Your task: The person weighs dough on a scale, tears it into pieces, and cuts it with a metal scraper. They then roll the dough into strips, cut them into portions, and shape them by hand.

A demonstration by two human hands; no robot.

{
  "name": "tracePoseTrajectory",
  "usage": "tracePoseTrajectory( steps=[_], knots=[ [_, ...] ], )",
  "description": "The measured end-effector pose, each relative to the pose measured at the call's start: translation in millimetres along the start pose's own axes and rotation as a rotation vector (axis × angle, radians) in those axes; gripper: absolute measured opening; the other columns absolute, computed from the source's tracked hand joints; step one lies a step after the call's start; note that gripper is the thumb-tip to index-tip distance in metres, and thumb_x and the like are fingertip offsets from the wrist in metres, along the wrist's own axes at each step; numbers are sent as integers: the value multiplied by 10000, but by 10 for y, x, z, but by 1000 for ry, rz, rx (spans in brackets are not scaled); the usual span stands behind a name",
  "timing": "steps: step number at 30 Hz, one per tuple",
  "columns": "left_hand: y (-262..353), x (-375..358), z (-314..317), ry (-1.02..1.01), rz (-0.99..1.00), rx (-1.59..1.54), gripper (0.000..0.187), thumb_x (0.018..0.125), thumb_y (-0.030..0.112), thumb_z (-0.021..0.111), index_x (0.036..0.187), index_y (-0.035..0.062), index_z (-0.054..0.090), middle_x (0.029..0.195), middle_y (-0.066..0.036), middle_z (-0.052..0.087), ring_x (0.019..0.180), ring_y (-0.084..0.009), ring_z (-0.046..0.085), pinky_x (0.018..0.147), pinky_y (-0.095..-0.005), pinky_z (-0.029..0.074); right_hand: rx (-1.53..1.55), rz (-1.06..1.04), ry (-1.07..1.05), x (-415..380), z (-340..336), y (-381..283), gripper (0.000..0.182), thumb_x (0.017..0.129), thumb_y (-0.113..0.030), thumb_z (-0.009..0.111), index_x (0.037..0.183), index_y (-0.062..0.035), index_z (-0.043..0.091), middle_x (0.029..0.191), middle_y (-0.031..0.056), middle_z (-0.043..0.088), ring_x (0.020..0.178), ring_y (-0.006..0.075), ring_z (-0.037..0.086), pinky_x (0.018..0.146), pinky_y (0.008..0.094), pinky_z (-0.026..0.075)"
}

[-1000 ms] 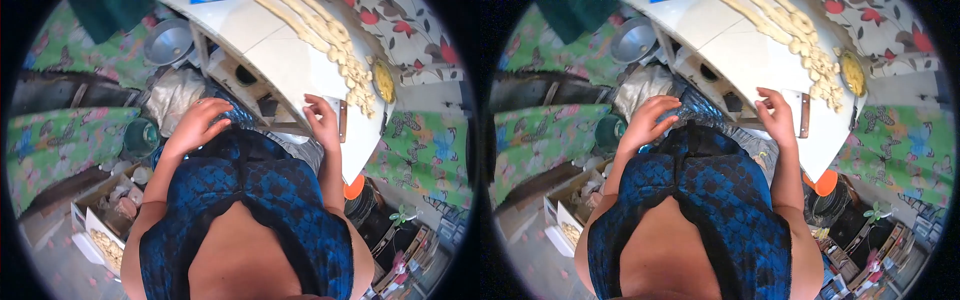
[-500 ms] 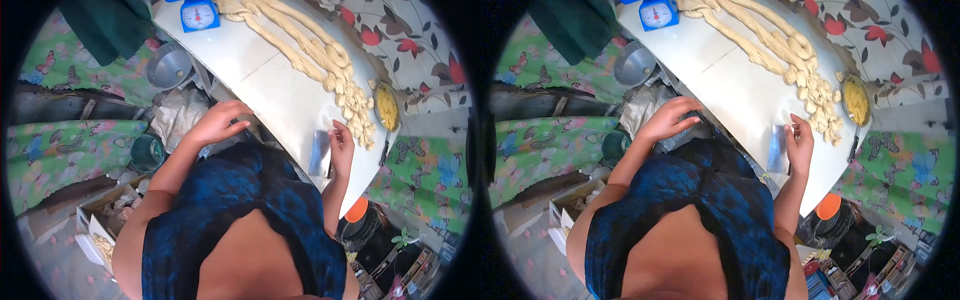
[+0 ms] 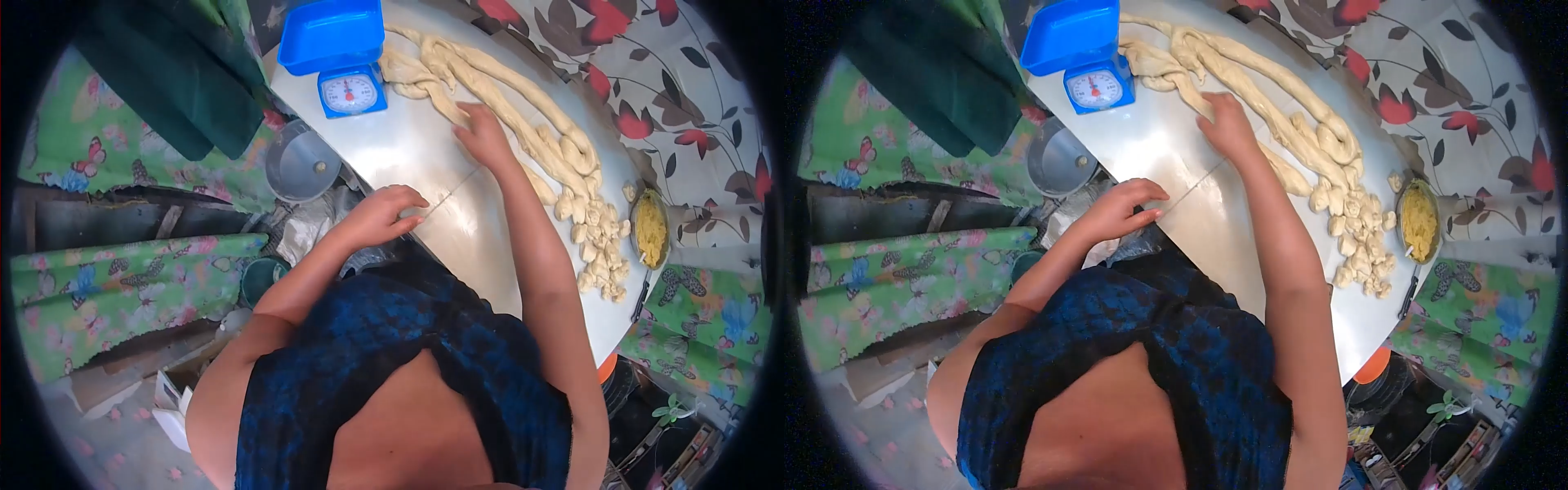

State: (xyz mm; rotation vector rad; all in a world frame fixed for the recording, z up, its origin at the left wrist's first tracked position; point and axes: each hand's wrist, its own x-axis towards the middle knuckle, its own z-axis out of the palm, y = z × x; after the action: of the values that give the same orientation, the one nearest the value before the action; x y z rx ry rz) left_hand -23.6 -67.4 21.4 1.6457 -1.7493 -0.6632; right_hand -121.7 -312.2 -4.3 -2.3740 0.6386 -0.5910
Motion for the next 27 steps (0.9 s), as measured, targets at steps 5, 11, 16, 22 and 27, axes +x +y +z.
tracePoseTrajectory(
  steps=[5,11,16,22,27],
  knots=[
    [-313,227,28,-2,79,33,250,838,190,615,1052,60,621,1104,-110,605,1093,-298,529,937,-403,392,-215,-13,98,791,627,-199,601,781,-288,678,1299,-54,484,1243,175,513,1162,358,470,983,429,382],
    [-536,372,133,89,104,-1,194,828,159,629,1001,71,627,1075,-97,608,1045,-288,547,912,-404,404,-150,159,22,959,540,-223,615,764,-359,703,1267,-63,511,1207,164,546,1103,335,527,929,408,429],
    [-516,375,129,79,77,11,176,840,181,606,976,71,626,1028,-67,618,1042,-266,547,882,-394,404,-145,312,-157,750,405,-240,426,750,-309,704,1086,-59,624,1043,190,605,953,347,595,845,418,475],
    [-542,401,131,75,79,-10,310,828,183,632,1100,42,581,1117,-133,568,1085,-311,518,940,-408,392,906,469,-180,573,13,-192,334,839,-239,623,1060,9,589,978,123,670,893,201,625,854,316,441],
    [-508,567,126,429,50,-157,614,790,198,688,1309,23,411,1312,-215,406,1271,-369,349,1056,-462,298,1105,19,172,350,-1086,-916,342,823,-230,621,1053,19,576,886,90,669,755,164,595,790,310,461]
  ],
)
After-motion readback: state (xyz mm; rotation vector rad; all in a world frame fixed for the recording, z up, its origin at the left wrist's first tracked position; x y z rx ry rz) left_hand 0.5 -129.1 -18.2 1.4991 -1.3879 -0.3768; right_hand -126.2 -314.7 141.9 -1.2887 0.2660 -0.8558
